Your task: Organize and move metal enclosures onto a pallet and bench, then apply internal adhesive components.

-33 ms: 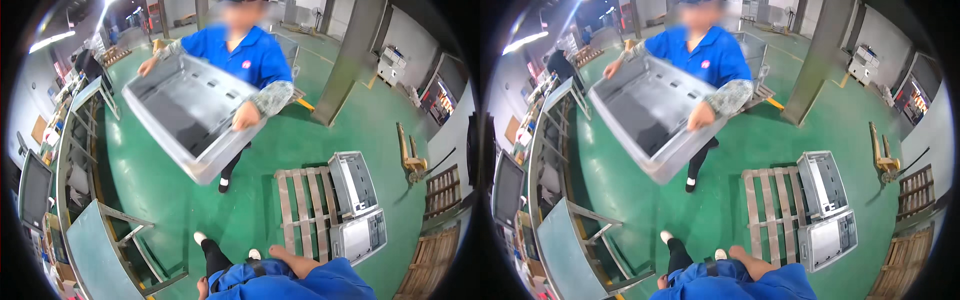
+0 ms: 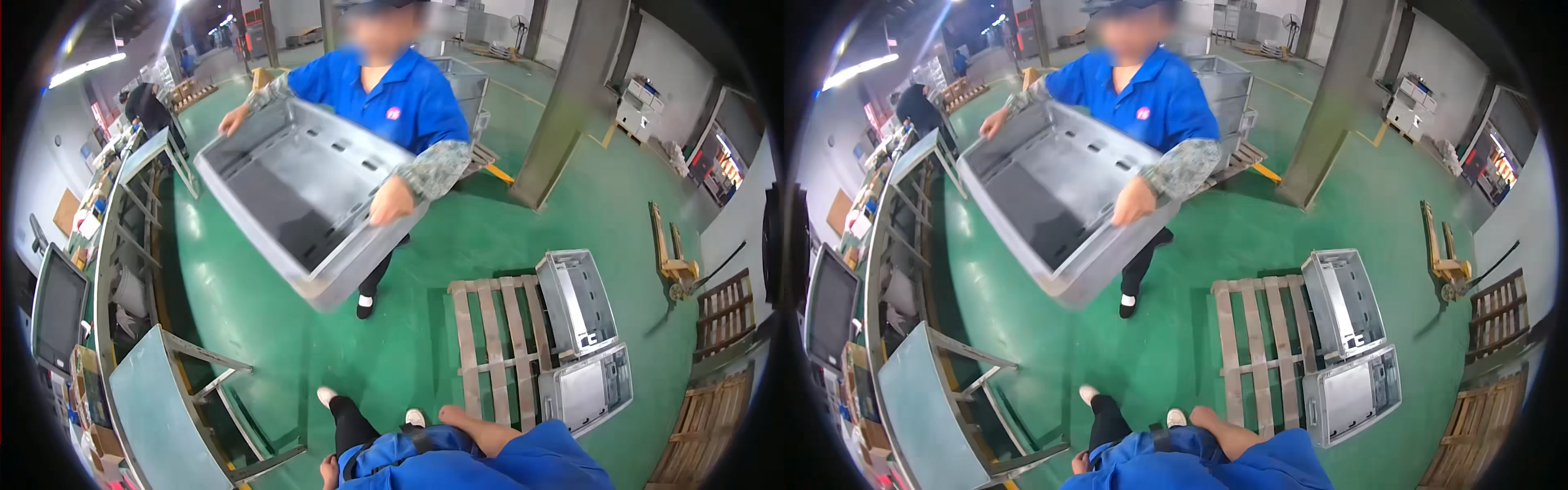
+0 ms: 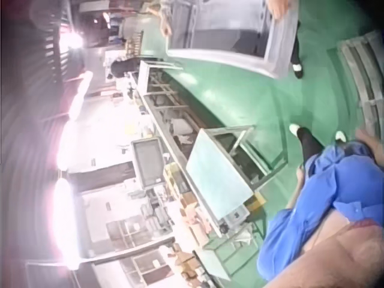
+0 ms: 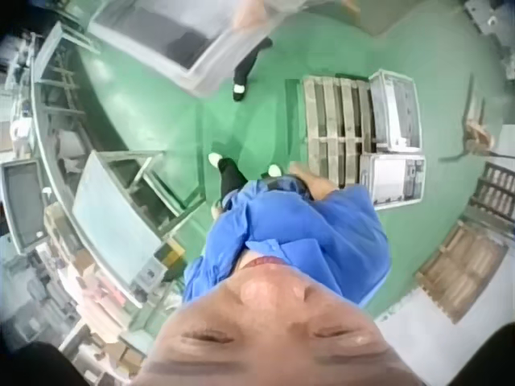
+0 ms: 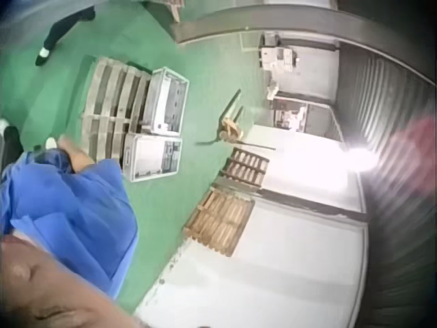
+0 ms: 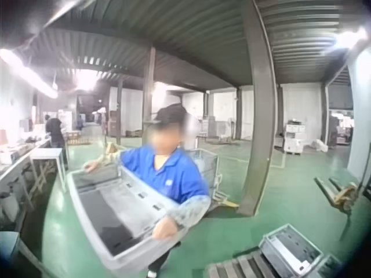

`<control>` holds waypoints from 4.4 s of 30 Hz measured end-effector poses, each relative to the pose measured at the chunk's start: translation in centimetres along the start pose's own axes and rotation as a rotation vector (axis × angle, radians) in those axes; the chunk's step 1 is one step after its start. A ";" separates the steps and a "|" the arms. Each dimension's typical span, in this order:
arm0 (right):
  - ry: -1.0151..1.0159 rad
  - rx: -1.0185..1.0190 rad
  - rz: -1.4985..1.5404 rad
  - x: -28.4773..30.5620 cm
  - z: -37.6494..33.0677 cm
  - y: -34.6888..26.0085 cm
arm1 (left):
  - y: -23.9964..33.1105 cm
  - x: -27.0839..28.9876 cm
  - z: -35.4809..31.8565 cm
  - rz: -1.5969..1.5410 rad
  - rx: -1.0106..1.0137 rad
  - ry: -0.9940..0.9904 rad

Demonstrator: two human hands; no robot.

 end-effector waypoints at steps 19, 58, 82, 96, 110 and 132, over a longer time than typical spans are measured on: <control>-0.182 0.187 -0.088 -8.3 -12.3 3.2 | 7.8 14.5 -13.6 -0.871 -0.322 0.051; 0.051 0.334 0.224 -16.0 -18.6 -0.8 | 6.9 19.5 -16.3 -0.921 -0.228 -0.111; -0.008 0.172 0.161 -13.5 -20.3 0.8 | 6.5 15.8 -15.3 -0.850 -0.153 -0.075; -0.027 0.043 0.141 -13.1 -21.5 1.0 | 7.7 18.5 -12.6 -0.711 -0.122 -0.016; 0.008 0.049 0.191 -14.0 -20.8 3.3 | -9.3 3.2 -17.9 -0.340 0.025 -0.487; -0.086 0.087 -0.010 -14.4 -22.1 1.8 | -15.0 3.0 -25.4 -0.389 0.168 -0.359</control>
Point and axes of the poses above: each hand's wrist, its own z-axis towards the middle knuckle, its own x-axis out of the back of the hand, y = z × x, the point moved 1 cm from there along z, towards the middle knuckle, and after that the axes turned 6 degrees about z, right-handed, at the moved point
